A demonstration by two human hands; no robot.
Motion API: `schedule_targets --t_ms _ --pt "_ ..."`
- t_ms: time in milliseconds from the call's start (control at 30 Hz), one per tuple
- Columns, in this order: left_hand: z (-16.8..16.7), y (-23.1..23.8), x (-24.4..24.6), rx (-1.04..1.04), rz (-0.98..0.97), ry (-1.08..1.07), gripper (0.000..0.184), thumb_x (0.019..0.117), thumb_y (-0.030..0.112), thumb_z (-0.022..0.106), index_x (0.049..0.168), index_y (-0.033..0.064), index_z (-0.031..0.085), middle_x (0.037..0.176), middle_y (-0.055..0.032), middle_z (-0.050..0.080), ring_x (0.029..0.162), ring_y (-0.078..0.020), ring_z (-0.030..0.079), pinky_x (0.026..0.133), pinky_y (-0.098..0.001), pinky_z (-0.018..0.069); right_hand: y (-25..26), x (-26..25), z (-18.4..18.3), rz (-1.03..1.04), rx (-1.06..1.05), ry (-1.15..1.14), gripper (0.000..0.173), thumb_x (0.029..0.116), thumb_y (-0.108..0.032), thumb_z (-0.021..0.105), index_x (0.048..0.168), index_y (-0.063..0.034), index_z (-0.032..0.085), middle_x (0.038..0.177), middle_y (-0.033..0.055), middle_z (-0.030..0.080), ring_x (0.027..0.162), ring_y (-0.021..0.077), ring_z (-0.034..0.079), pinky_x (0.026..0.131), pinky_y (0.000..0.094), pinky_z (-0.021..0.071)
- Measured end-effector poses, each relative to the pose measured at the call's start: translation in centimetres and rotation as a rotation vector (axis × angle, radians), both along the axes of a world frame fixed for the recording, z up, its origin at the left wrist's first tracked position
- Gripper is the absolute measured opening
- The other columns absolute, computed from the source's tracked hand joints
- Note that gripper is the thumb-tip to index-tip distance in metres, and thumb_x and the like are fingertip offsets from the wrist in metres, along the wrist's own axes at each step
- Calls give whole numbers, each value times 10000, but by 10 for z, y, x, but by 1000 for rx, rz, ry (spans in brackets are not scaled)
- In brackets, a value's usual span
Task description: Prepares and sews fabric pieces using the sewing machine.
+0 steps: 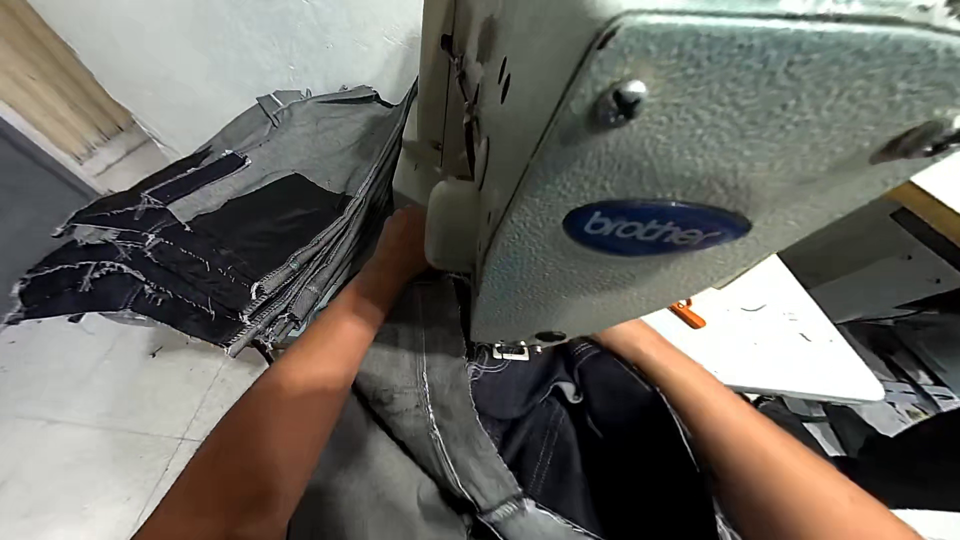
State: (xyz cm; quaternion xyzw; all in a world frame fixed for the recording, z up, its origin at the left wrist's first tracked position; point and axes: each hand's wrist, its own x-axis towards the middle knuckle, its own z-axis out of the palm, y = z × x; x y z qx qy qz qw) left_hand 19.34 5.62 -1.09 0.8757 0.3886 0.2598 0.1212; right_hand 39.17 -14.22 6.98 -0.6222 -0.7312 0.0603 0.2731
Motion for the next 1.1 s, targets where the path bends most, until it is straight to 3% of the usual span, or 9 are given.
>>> schedule_targets --t_ms 67,133,267,400,500,633,733,867,1100 --pt "1 1 -16 233 -115 51 323 869 287 742 1093 55 710 1028 -169 715 974 -364 701 795 -605 547 21 33 -19 157 185 -149 182 885 -83 658 973 66 714 951 243 724 932 387 710 837 522 541" --pt "3 -30 -35 472 -229 34 448 903 433 670 1218 114 686 1201 -135 680 1162 -330 622 1014 -589 446 50 74 -72 311 388 -103 237 959 -170 639 1030 45 713 990 240 716 953 401 700 873 582 536" --pt "83 -174 -61 484 -193 311 147 964 124 595 1020 109 729 1051 -107 729 1037 -322 698 969 -597 496 19 38 -1 15 -270 -33 166 964 -47 662 1090 58 686 1041 224 696 989 338 669 925 498 502" --pt "81 -246 -46 208 -328 223 270 1031 7 492 1194 16 707 1186 -122 733 1182 -275 673 1075 -441 486 21 28 18 -19 -410 61 135 920 10 702 1053 -5 697 918 149 700 831 267 671 782 461 530" --pt "32 -254 -18 164 -324 159 388 1063 96 470 1435 47 566 1468 -73 596 1385 -191 536 1152 -359 407 22 29 24 -1 -420 109 148 949 -20 678 1094 -45 693 924 121 704 844 247 676 784 464 530" --pt "13 -243 -26 267 -120 102 423 1018 300 585 1388 99 618 1380 -59 656 1257 -189 623 1026 -321 496 17 48 5 160 -299 204 234 821 -153 835 1023 -110 724 886 -12 719 823 77 677 776 320 567" --pt "11 -238 -35 369 -19 160 450 986 446 567 1380 237 626 1351 -15 661 1197 -227 621 964 -402 488 17 35 2 84 -309 160 76 888 -71 769 944 -31 739 870 87 706 825 175 651 812 415 521" --pt "-2 -230 -36 477 47 107 608 1007 588 478 1310 90 651 1298 -79 690 1234 -252 618 1075 -400 450 73 50 -83 269 166 286 172 873 -195 685 1007 -105 743 882 19 725 813 98 693 734 371 586" --pt "-1 -250 -37 417 -78 23 339 1054 309 549 1302 106 659 1308 -55 691 1302 -174 581 1137 -334 396 98 59 -73 358 -16 373 325 864 -151 725 1182 -83 715 1037 56 736 949 127 698 871 396 581"
